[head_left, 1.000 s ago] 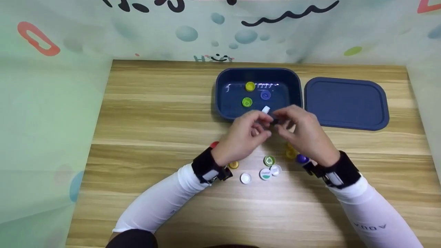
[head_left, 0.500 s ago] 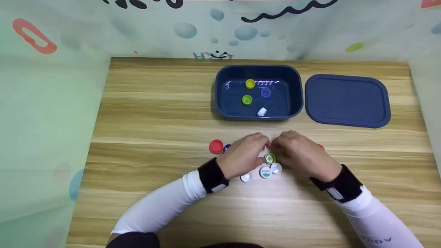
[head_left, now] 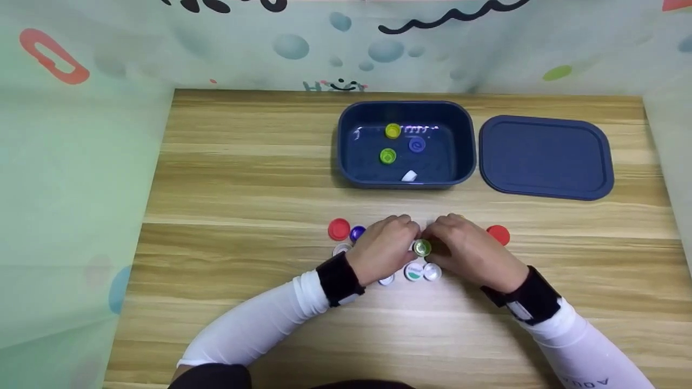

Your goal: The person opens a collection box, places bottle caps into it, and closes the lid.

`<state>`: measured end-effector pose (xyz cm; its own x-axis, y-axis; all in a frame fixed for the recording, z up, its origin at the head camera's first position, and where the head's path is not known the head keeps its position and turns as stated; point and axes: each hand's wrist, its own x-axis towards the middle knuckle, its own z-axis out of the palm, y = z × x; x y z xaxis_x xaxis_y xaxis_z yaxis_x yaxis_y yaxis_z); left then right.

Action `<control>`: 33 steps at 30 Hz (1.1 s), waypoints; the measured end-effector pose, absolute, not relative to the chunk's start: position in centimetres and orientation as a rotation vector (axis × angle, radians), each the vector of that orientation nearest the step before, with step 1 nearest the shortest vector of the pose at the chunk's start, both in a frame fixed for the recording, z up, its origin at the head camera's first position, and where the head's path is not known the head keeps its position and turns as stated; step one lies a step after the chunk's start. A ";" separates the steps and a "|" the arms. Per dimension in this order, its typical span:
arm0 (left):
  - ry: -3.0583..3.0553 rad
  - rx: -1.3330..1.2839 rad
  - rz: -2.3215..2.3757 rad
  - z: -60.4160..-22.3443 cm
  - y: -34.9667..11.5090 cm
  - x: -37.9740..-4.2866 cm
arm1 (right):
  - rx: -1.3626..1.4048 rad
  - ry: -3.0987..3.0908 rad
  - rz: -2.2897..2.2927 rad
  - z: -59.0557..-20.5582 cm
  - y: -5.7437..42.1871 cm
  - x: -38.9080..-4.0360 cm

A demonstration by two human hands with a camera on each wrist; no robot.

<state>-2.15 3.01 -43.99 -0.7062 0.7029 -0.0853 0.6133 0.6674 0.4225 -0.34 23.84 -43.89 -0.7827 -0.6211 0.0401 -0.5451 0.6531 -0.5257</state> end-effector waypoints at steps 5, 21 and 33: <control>2.653 1.037 0.571 -43.7 2.7 -2.2 | -0.953 2.728 -0.805 -43.6 23.6 -0.4; 2.577 0.761 1.282 -40.9 0.9 -3.8 | -0.737 2.803 -1.188 -40.5 22.3 -2.2; 2.549 0.550 1.595 -38.5 -0.6 -6.1 | -0.655 2.821 -1.390 -38.2 19.5 -5.1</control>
<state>-6.05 -0.59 -38.45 -0.9317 0.3439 0.1168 0.2555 0.3919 0.8838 -5.11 19.53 -38.18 -0.9145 -0.3271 0.2382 -0.3882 0.5429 -0.7447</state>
